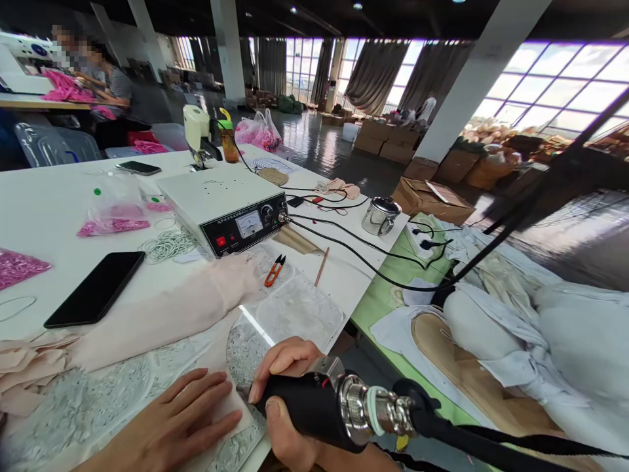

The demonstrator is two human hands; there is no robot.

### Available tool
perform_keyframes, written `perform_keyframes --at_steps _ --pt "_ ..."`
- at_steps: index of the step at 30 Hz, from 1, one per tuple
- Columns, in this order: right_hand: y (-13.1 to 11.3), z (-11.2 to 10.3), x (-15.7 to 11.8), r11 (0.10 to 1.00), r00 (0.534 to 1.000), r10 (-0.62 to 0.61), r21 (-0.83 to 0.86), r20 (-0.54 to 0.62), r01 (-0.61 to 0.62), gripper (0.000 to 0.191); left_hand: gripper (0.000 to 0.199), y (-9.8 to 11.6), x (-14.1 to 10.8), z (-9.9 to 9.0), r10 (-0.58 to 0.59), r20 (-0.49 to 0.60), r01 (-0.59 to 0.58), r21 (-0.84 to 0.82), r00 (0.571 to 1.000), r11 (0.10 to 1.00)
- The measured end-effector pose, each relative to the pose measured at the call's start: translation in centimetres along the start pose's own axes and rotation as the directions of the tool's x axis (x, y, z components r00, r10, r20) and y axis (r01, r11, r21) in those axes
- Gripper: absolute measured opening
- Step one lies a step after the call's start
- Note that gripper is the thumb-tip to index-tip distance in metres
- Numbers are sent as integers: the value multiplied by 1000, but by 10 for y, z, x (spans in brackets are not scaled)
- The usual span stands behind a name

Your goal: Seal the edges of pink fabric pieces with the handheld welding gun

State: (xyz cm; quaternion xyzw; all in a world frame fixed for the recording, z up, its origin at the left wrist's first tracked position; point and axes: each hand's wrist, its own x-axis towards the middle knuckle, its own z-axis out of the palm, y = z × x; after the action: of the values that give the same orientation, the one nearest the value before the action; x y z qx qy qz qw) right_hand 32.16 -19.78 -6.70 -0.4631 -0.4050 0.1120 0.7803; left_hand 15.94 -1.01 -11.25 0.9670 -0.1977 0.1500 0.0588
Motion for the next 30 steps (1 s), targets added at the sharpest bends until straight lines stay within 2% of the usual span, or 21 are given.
perform_keyframes --at_steps 4,8,12,17,21,25,27,30 --pt "2 2 2 1000 1000 -8 -6 16 8 17 43 4 -2 7 -35 -46 35 -5 998 999" --pt "5 5 3 1000 1000 1 -23 8 -1 17 44 6 -1 7 -78 -32 77 -27 996 997" --pt "7 7 5 1000 1000 7 -25 4 -6 15 46 5 0 5 -59 -12 59 -30 998 998" --pt "8 10 6 999 1000 19 -30 9 -19 13 42 6 2 4 -66 -54 65 -12 996 998" --pt "5 10 4 999 999 41 -33 -2 -41 14 41 6 4 -2 -54 10 54 -5 998 999" --pt "6 -5 -1 995 997 74 62 -4 -73 17 50 2 2 -5 -31 60 32 -11 998 999" --pt "11 -15 -1 976 992 111 182 64 -121 22 52 0 2 -6 -30 21 31 -42 999 999" --pt "19 -22 -1 917 962 154 331 226 -224 30 51 -2 6 -12 -34 -27 32 -94 999 995"
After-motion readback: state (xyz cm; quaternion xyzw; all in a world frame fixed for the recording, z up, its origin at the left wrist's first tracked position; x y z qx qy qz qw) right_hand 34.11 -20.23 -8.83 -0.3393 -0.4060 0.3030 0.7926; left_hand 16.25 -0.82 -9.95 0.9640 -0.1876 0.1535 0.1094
